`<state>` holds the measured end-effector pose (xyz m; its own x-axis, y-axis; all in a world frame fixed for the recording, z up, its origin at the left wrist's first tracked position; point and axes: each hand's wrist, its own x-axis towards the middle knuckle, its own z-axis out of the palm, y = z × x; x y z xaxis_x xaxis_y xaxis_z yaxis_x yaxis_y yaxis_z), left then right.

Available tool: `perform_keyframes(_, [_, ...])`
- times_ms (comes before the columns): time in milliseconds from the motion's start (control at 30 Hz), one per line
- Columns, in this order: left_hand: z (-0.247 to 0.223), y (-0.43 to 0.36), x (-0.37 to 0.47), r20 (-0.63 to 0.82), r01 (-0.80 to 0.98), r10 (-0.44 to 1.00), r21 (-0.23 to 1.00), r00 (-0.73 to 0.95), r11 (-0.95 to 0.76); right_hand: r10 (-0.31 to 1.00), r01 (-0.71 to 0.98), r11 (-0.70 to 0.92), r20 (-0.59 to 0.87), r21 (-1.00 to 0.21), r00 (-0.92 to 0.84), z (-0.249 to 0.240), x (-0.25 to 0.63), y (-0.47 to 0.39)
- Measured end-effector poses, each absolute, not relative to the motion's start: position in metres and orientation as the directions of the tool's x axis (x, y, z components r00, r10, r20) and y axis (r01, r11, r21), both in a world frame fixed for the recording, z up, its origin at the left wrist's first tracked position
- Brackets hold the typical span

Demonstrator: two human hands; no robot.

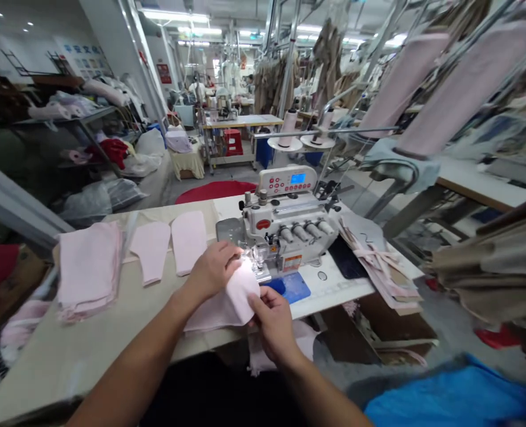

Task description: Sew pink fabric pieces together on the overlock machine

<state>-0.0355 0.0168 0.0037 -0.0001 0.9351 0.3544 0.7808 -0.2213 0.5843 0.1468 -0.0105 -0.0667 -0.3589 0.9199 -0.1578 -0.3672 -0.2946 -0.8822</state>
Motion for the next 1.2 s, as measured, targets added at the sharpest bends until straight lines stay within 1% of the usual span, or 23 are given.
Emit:
perform_keyframes(33, [0.002,0.021,-0.029,0.406,0.850,0.914,0.476,0.016,-0.226,0.919,-0.381,-0.313,-0.177,-0.870,-0.352,-0.069,0.147,-0.009])
perform_keyframes(67, [0.000,0.024,-0.022,0.443,0.898,0.896,0.392,0.008,-0.202,0.915,-0.387,-0.334,-0.196,-0.860,-0.354,-0.070,0.147,-0.007])
perform_keyframes(100, [-0.002,0.025,-0.017,0.465,0.928,0.885,0.337,-0.020,-0.156,0.909,-0.389,-0.352,-0.211,-0.851,-0.359,-0.072,0.146,-0.007])
perform_keyframes(167, [-0.005,0.024,-0.010,0.479,0.952,0.874,0.299,-0.085,-0.071,0.902,-0.387,-0.370,-0.227,-0.845,-0.367,-0.074,0.144,-0.006])
perform_keyframes(233, [-0.007,0.019,-0.006,0.492,0.942,0.863,0.331,-0.113,-0.065,0.907,-0.382,-0.356,-0.216,-0.853,-0.362,-0.076,0.142,-0.008])
perform_keyframes(267, [-0.008,0.016,-0.005,0.497,0.925,0.861,0.366,-0.104,-0.100,0.909,-0.375,-0.345,-0.208,-0.861,-0.360,-0.077,0.142,-0.009])
perform_keyframes(400, [-0.004,0.006,-0.004,0.483,0.799,0.874,0.505,0.052,-0.327,0.917,-0.311,-0.301,-0.184,-0.901,-0.355,-0.085,0.140,-0.017])
perform_keyframes(467, [-0.002,0.005,-0.005,0.474,0.760,0.874,0.529,0.104,-0.377,0.919,-0.300,-0.292,-0.179,-0.908,-0.352,-0.090,0.139,-0.019])
perform_keyframes(600, [-0.003,0.007,-0.006,0.476,0.756,0.874,0.536,0.098,-0.377,0.912,-0.307,-0.336,-0.226,-0.891,-0.342,-0.094,0.136,-0.020])
perform_keyframes(700, [-0.006,0.010,-0.008,0.485,0.769,0.870,0.522,0.090,-0.370,0.905,-0.295,-0.362,-0.257,-0.885,-0.338,-0.091,0.133,-0.016])
perform_keyframes(800, [-0.008,0.013,-0.010,0.507,0.794,0.858,0.487,0.082,-0.363,0.900,-0.269,-0.354,-0.249,-0.896,-0.357,-0.085,0.133,-0.010])
perform_keyframes(967, [-0.010,0.010,-0.010,0.516,0.888,0.851,0.345,0.092,-0.305,0.915,-0.248,-0.269,-0.166,-0.931,-0.369,-0.077,0.137,-0.001])
perform_keyframes(1033, [-0.009,0.006,-0.008,0.515,0.908,0.849,0.289,0.118,-0.302,0.923,-0.255,-0.219,-0.115,-0.942,-0.368,-0.076,0.140,0.001])
perform_keyframes(1100, [-0.008,0.002,-0.005,0.509,0.907,0.843,0.249,0.174,-0.338,0.928,-0.281,-0.194,-0.084,-0.940,-0.362,-0.075,0.144,0.003])
perform_keyframes(1200, [-0.006,-0.001,0.001,0.493,0.896,0.838,0.227,0.233,-0.383,0.941,-0.313,-0.185,-0.076,-0.932,-0.330,-0.075,0.151,0.006])
